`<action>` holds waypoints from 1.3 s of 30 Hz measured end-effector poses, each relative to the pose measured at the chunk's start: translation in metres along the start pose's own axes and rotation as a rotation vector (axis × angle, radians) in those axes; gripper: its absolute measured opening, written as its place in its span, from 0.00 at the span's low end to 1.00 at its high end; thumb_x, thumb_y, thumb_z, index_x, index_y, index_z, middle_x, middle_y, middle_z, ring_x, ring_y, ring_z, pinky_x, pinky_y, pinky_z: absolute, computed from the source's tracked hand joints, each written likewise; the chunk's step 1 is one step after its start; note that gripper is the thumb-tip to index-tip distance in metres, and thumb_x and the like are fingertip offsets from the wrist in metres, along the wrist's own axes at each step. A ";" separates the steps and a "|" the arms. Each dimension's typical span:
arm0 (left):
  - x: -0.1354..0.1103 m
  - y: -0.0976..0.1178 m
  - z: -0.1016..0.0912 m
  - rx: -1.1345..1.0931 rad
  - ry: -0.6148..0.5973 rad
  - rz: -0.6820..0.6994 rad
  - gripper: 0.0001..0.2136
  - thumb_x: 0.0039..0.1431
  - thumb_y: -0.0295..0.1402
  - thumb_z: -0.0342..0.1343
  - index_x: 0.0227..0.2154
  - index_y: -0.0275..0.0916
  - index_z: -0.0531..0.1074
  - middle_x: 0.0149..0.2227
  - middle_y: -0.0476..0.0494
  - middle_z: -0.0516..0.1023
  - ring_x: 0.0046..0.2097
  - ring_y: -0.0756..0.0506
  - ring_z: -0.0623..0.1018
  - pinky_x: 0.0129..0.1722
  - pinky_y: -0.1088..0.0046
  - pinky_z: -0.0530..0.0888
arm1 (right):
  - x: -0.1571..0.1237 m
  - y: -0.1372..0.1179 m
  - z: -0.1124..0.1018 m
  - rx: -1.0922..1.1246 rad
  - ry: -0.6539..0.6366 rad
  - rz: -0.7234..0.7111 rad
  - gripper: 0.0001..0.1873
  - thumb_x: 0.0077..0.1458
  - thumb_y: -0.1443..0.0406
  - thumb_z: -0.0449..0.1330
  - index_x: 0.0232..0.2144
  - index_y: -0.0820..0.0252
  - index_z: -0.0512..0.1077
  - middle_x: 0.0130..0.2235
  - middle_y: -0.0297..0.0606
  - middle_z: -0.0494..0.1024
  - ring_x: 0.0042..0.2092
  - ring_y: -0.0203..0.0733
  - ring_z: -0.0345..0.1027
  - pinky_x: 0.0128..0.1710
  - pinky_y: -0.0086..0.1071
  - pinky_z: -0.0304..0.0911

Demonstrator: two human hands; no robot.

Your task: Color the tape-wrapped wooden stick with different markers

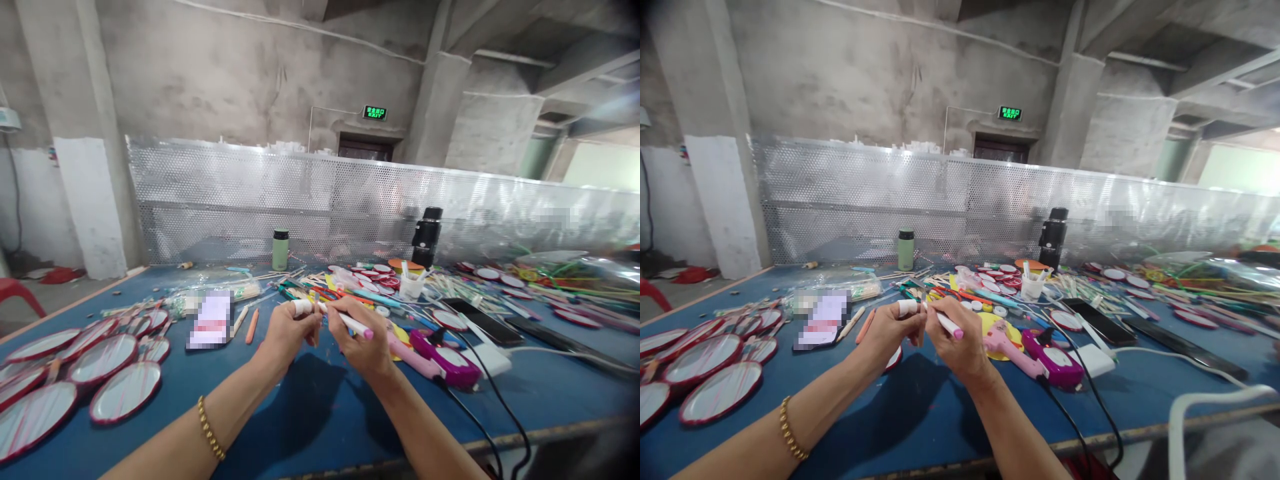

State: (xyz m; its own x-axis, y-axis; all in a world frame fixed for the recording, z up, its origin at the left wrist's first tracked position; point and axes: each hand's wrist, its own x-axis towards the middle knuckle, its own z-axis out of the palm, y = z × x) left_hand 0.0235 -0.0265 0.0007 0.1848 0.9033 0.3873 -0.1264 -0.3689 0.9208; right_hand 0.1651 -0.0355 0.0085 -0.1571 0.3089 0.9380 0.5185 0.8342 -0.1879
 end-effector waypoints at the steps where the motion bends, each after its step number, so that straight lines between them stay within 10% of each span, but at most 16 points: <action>1: 0.000 0.000 0.000 0.000 0.003 0.001 0.09 0.49 0.32 0.55 0.16 0.37 0.67 0.13 0.51 0.69 0.18 0.53 0.67 0.21 0.77 0.66 | 0.000 0.000 0.001 0.002 -0.009 -0.006 0.05 0.57 0.69 0.57 0.30 0.60 0.72 0.26 0.33 0.74 0.26 0.32 0.68 0.28 0.26 0.63; 39: 0.000 0.002 0.000 -0.050 -0.007 -0.013 0.10 0.48 0.35 0.59 0.17 0.36 0.69 0.14 0.52 0.69 0.18 0.53 0.67 0.21 0.77 0.66 | 0.000 -0.002 -0.001 -0.014 0.019 0.028 0.06 0.58 0.69 0.55 0.29 0.58 0.70 0.26 0.32 0.75 0.25 0.32 0.68 0.26 0.25 0.63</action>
State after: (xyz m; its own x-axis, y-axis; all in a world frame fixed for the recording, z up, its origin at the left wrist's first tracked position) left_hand 0.0233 -0.0272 0.0021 0.1936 0.9064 0.3754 -0.1724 -0.3453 0.9225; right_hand 0.1653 -0.0374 0.0095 -0.1259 0.3232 0.9379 0.5343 0.8187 -0.2104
